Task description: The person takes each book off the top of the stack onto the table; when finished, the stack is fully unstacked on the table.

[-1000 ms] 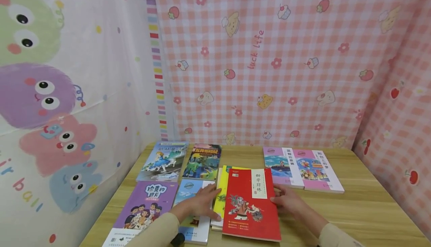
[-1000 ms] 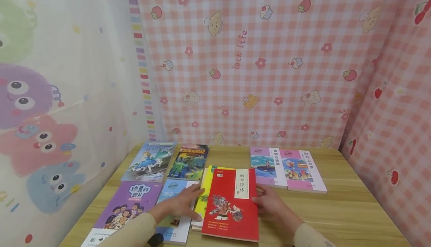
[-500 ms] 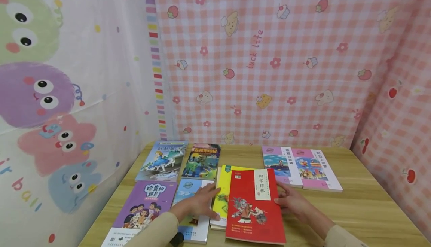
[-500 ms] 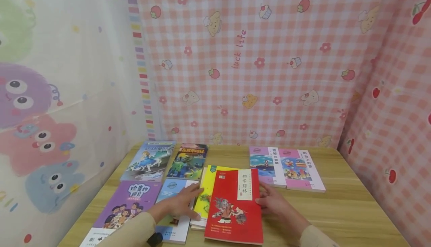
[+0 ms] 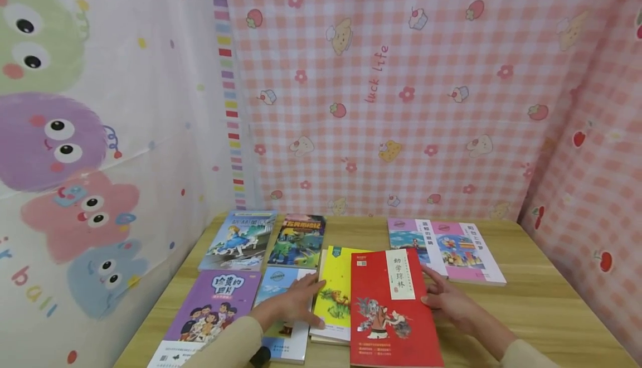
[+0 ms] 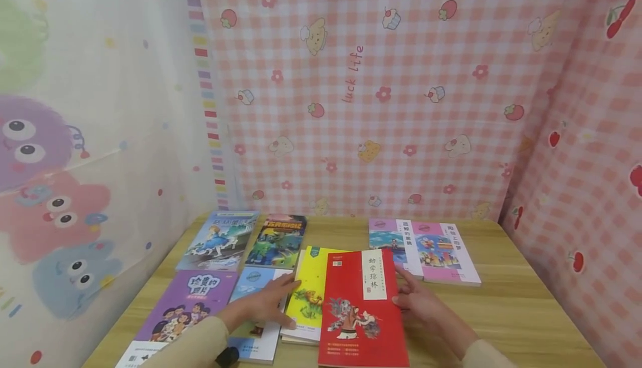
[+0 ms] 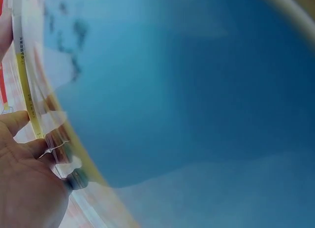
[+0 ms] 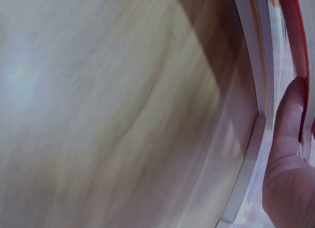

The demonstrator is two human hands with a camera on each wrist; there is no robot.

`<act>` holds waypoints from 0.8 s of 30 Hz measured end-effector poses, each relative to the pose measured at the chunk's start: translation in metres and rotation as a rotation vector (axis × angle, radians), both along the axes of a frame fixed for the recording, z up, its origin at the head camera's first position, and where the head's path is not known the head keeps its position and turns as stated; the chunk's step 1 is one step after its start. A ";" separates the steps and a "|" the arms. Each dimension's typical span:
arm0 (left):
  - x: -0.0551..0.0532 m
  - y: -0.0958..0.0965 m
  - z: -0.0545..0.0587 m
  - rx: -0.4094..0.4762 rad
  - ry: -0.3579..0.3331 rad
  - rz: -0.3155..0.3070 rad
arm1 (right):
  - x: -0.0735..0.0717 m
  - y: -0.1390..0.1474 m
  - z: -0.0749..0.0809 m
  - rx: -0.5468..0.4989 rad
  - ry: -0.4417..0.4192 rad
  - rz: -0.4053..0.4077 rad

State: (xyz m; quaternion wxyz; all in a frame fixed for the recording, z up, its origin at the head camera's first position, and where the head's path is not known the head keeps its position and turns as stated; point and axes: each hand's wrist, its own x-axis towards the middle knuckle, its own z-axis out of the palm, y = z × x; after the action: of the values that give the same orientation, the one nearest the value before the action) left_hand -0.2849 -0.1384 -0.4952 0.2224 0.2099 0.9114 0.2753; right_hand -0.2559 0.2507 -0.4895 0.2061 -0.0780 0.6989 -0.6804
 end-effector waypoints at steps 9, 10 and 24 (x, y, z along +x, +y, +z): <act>0.000 -0.003 -0.003 0.021 -0.023 -0.008 | 0.010 0.035 0.001 0.007 -0.024 0.022; -0.001 -0.003 -0.004 0.024 -0.017 -0.004 | 0.011 0.040 0.002 0.004 -0.031 0.023; 0.001 0.000 0.001 0.015 -0.010 0.007 | 0.033 0.107 -0.011 -0.101 -0.182 0.107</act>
State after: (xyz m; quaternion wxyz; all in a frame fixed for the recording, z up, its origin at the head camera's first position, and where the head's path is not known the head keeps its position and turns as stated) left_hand -0.2840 -0.1379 -0.4944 0.2246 0.2068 0.9090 0.2838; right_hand -0.2232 0.3575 -0.5010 0.3005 -0.0633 0.6368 -0.7072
